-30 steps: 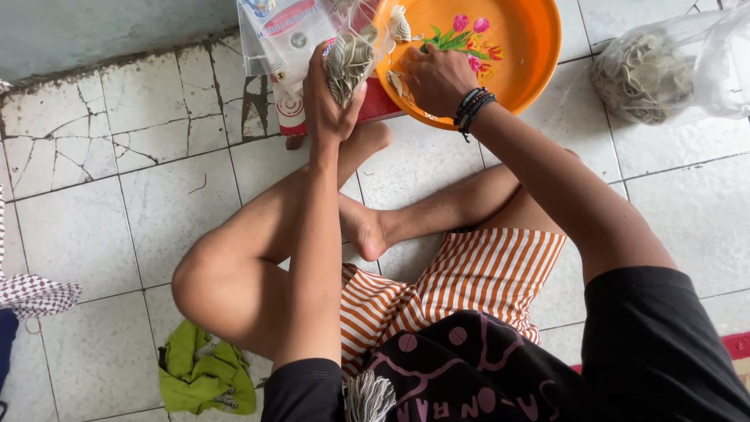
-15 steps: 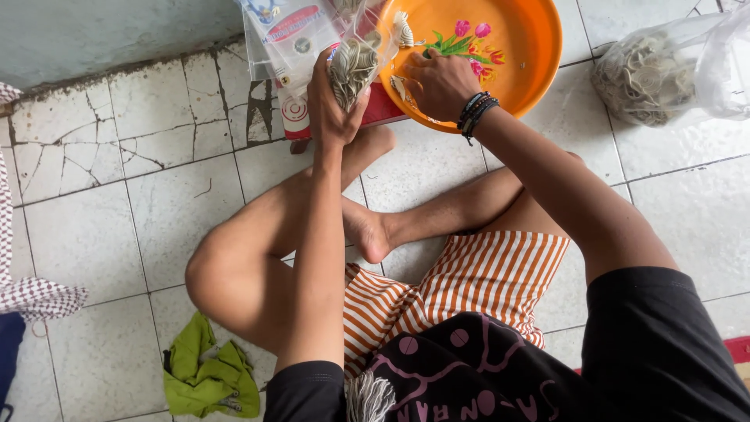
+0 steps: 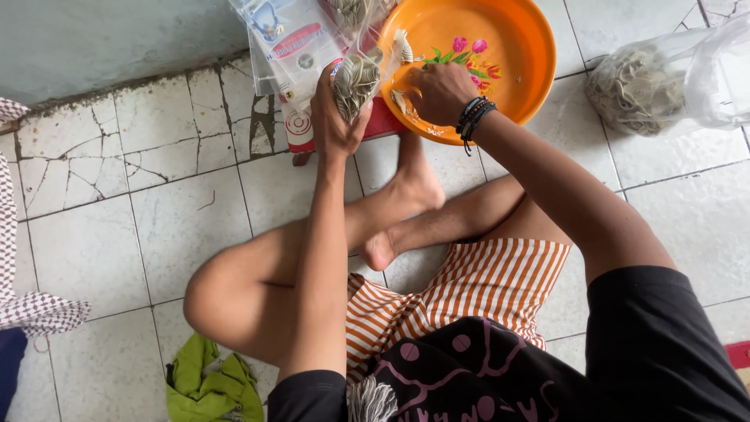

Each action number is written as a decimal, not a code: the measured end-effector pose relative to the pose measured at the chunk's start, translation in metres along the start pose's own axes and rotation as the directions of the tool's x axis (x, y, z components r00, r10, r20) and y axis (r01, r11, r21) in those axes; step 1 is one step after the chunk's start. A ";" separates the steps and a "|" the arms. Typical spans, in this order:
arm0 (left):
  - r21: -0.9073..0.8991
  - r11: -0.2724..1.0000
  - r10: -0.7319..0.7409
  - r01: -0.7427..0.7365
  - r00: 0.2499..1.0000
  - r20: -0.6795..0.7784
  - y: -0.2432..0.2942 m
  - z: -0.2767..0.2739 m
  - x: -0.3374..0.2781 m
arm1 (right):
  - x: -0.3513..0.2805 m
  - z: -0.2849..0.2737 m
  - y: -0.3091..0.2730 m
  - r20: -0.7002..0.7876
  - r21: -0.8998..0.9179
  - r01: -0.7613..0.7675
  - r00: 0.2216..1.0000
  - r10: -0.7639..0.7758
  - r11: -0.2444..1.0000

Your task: Packing small dried snacks from an orange tray into plastic bags while sitting on the floor.

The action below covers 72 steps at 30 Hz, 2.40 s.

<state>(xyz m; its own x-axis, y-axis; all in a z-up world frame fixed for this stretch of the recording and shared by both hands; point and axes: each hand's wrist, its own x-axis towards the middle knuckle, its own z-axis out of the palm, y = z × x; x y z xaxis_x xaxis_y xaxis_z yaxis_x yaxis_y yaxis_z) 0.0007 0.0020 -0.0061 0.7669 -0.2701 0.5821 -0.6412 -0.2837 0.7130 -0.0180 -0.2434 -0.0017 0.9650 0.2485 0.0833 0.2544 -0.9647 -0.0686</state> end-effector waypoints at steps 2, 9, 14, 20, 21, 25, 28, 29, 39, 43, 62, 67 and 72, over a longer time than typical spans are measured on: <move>0.008 1.000 -0.004 0.004 1.000 0.009 -0.004 0.002 0.002 | 0.004 0.001 0.001 0.029 -0.043 0.010 1.000 -0.009 0.999; 0.003 1.000 0.005 -0.005 1.000 0.008 -0.017 0.004 -0.004 | 0.006 0.007 0.001 -0.016 -0.117 0.073 0.997 -0.075 0.990; 0.008 1.000 0.001 -0.001 1.000 0.003 -0.012 0.002 -0.002 | 0.005 0.008 0.002 -0.046 -0.156 0.090 0.994 -0.098 0.984; 0.096 0.995 -0.039 0.038 0.999 0.000 -0.033 0.013 -0.011 | 0.003 0.005 0.000 -0.102 -0.157 0.095 0.988 -0.112 0.983; 0.133 0.988 -0.074 0.073 0.997 0.004 -0.037 0.014 -0.014 | 0.002 0.004 -0.001 -0.109 -0.169 0.093 0.988 -0.113 0.981; 0.137 0.987 -0.087 0.086 0.996 0.005 -0.030 0.012 -0.013 | 0.003 0.004 -0.005 -0.091 -0.206 0.095 0.989 -0.116 0.974; 0.125 0.989 -0.082 0.080 0.997 0.008 -0.027 0.011 -0.011 | 0.003 0.005 -0.004 -0.127 -0.204 0.096 0.984 -0.124 0.974; 0.134 0.987 -0.087 0.084 0.996 0.010 -0.027 0.011 -0.012 | 0.003 0.006 -0.003 -0.115 -0.212 0.093 0.986 -0.119 0.973; 0.067 0.997 -0.043 0.041 0.999 0.025 -0.016 0.004 -0.005 | 0.001 0.003 -0.004 -0.123 -0.164 0.106 0.984 -0.127 0.981; 0.096 0.993 -0.072 0.070 0.997 0.015 -0.017 0.006 -0.008 | -0.003 0.001 -0.005 -0.138 -0.153 0.118 0.981 -0.139 0.981; 0.089 0.996 -0.027 0.021 0.998 0.062 -0.017 0.003 -0.008 | -0.013 0.003 -0.004 -0.252 -0.152 0.095 0.959 -0.132 0.984; 0.088 0.995 -0.047 0.041 0.997 0.067 -0.021 0.004 -0.011 | -0.017 0.003 -0.001 -0.345 -0.125 0.122 0.925 -0.159 0.985; 0.132 0.990 -0.067 0.059 0.996 0.060 -0.030 0.007 -0.017 | -0.019 -0.002 0.002 -0.296 -0.024 0.103 0.949 -0.105 0.994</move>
<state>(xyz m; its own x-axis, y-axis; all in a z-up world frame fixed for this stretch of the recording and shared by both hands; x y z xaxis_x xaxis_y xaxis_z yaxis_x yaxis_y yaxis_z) 0.0070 0.0086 -0.0405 0.8053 -0.3054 0.5082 -0.5929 -0.4177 0.6884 -0.0365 -0.2499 -0.0016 0.8707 0.3115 0.3805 0.3506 -0.9358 -0.0361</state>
